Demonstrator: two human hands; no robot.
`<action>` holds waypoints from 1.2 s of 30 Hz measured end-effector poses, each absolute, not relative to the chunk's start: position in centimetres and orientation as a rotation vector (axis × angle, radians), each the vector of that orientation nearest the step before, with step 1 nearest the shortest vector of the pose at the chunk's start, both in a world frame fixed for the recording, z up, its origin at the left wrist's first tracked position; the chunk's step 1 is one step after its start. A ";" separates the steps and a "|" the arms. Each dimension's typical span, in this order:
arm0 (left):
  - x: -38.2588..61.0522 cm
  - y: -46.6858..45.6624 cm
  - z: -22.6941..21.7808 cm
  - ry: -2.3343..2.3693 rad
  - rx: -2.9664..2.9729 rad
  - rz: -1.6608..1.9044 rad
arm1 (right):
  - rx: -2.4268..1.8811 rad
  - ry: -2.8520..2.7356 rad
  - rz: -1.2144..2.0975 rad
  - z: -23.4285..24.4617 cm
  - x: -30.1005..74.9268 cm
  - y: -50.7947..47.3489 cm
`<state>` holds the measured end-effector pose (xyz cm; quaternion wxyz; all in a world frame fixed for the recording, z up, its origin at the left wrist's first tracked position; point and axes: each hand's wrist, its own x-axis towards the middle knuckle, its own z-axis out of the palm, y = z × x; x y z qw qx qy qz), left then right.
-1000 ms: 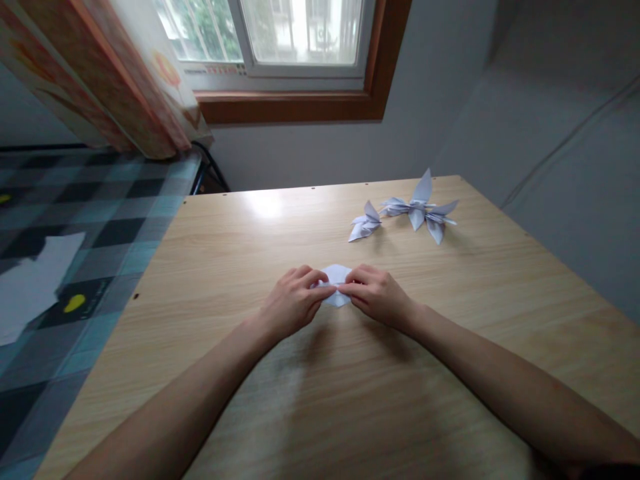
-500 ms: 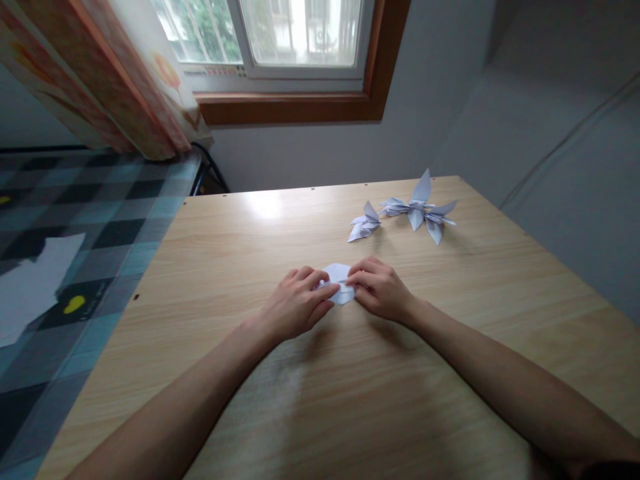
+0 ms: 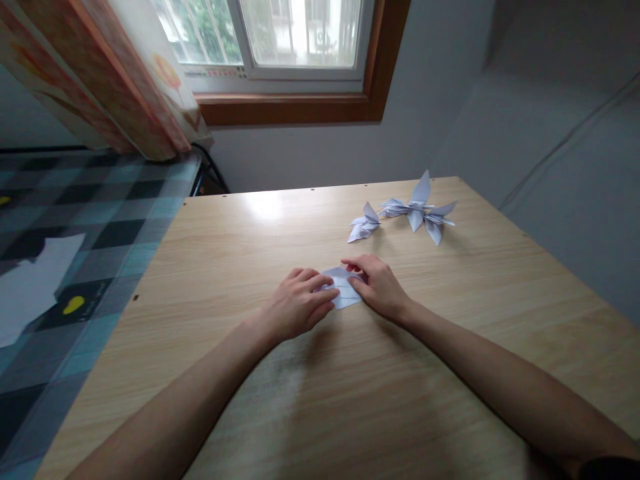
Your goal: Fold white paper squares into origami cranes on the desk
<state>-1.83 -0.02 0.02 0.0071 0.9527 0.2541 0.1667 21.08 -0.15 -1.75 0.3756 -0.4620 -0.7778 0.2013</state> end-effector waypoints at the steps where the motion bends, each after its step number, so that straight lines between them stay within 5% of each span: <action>1: -1.8 0.0 0.0 0.791 2.980 0.521 | -1.177 -1.997 0.508 -1.8 21.1 -0.1; 22: -1.5 -0.2 0.3 0.756 3.061 0.543 | -0.887 -2.576 -0.126 -1.3 21.1 -1.0; 36: -1.8 -0.1 0.2 0.749 3.083 0.515 | -1.199 -2.499 0.065 0.0 21.4 -1.1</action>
